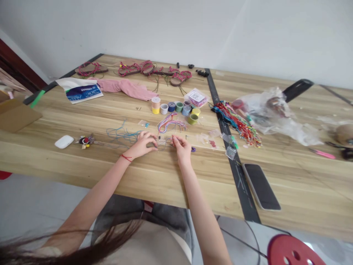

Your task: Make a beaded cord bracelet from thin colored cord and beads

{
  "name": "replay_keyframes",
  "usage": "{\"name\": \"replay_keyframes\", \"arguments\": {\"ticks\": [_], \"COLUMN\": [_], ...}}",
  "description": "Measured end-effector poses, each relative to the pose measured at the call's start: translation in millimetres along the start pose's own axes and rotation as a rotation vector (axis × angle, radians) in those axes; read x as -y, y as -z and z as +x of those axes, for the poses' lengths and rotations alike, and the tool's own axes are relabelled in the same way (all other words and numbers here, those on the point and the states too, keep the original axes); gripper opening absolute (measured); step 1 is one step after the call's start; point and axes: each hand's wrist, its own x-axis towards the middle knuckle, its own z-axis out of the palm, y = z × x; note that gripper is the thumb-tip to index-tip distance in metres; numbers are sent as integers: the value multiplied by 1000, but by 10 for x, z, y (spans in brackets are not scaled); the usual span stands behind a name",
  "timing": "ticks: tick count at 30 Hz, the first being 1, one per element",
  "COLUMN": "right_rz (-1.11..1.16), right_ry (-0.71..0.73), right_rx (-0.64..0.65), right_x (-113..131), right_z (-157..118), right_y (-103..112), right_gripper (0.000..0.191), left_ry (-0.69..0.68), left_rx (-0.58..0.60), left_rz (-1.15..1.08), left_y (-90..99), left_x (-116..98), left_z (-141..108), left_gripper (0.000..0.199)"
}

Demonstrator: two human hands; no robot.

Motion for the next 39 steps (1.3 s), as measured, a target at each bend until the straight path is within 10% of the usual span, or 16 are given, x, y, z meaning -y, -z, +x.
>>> {"name": "replay_keyframes", "arguments": {"ticks": [27,39], "right_rz": [44,21], "right_ry": [117,95], "right_rx": [-254,5], "right_x": [201,261], "right_z": [57,-56], "right_y": [182,57], "right_gripper": [23,30], "left_ry": [141,-18], "left_rx": [-225,-137], "left_rz": [-201,-233], "left_y": [96,53], "left_x": [68,-100], "left_z": [59,12], "left_gripper": [13,13]}}
